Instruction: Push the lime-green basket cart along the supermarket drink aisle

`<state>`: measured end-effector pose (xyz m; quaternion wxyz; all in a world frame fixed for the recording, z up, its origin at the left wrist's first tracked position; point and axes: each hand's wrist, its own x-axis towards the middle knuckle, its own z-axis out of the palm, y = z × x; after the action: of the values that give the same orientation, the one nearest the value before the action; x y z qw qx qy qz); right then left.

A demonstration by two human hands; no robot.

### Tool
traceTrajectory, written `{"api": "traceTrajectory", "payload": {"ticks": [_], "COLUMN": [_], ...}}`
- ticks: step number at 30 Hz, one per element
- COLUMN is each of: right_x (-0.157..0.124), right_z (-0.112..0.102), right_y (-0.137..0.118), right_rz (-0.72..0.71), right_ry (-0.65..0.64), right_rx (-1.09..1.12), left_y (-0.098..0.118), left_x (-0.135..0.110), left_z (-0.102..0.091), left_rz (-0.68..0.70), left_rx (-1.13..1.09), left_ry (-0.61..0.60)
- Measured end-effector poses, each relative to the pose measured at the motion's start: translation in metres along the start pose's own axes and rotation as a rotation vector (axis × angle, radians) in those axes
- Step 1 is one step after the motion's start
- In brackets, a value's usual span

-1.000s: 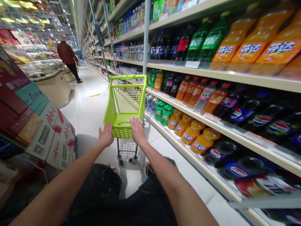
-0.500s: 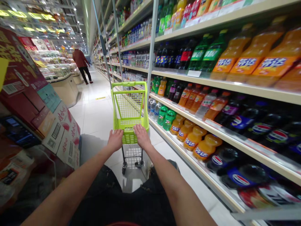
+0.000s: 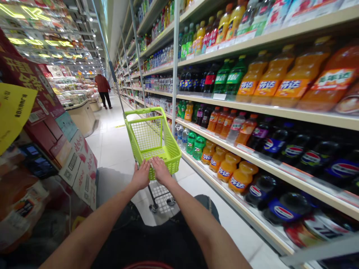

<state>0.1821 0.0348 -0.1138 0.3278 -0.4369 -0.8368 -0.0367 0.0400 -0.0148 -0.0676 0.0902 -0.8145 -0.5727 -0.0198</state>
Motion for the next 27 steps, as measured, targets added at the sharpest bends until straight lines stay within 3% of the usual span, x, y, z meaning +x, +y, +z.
{"api": "traceTrajectory", "payload": {"ticks": [3,8,13,16,23,27], "right_x": [-0.006,-0.027,-0.035,-0.035,-0.040,-0.039], "right_z": [0.003,-0.016,-0.034,-0.037,-0.028,-0.021], "right_y": [0.004,0.046,0.074,0.063,0.003,-0.005], "right_rz": [0.021,0.085,0.155,0.181,0.189,0.263], "right_ry": [0.036,0.077,0.096,0.088,0.051,0.079], "right_rx": [0.009,-0.030,-0.029,-0.010,-0.017,-0.068], "left_y": [0.005,0.001,-0.001,0.004,0.000,0.003], "left_x": [0.000,0.014,0.026,0.029,0.042,0.043], "left_z": [-0.012,-0.034,-0.028,-0.019,-0.018,-0.022], "left_rz": [0.078,0.195,0.218,0.251,0.212,0.199], "left_rx": [-0.025,-0.036,-0.027,-0.027,0.030,0.064], "left_ry": [0.016,-0.004,-0.022,-0.005,-0.008,0.012]}}
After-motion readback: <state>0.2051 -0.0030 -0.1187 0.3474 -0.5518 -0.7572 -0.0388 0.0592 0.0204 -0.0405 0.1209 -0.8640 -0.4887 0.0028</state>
